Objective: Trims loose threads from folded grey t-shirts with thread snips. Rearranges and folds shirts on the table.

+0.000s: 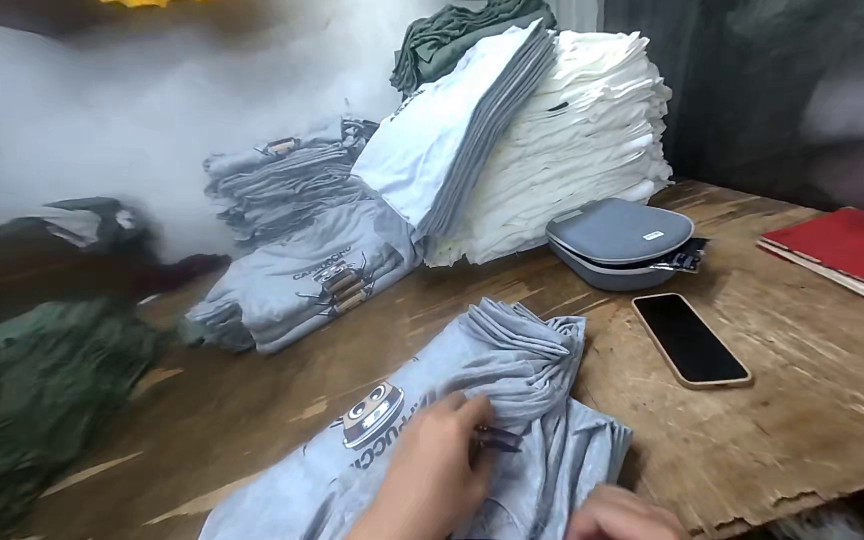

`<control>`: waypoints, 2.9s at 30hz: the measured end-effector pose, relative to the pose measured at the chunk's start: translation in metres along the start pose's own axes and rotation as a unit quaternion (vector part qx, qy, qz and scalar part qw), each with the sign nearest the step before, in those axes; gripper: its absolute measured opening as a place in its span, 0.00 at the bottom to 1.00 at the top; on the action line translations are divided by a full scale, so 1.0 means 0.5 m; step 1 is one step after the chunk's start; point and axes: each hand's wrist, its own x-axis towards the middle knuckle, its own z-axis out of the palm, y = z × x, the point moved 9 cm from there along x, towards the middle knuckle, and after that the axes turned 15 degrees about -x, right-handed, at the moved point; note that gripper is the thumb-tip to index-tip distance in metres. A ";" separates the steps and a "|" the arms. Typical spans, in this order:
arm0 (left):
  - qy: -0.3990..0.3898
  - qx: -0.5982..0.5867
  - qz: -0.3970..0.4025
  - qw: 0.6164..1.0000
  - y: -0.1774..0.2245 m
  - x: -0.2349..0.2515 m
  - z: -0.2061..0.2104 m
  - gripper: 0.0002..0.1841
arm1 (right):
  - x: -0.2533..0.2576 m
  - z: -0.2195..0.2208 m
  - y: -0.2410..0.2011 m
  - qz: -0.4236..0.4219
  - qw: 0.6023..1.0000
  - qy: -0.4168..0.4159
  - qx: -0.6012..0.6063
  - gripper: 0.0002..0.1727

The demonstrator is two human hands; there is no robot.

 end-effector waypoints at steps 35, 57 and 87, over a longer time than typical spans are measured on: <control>-0.101 -0.125 0.096 0.982 0.033 -0.058 0.022 0.15 | -0.018 0.004 -0.030 0.086 0.964 0.060 -0.245 0.20; -0.012 -0.057 0.168 0.984 0.080 -0.075 -0.005 0.06 | -0.037 0.017 -0.027 0.029 0.965 0.240 -0.096 0.10; 0.012 -0.018 0.065 0.998 0.027 -0.051 -0.004 0.17 | 0.017 -0.006 0.006 0.000 0.992 0.101 -0.072 0.07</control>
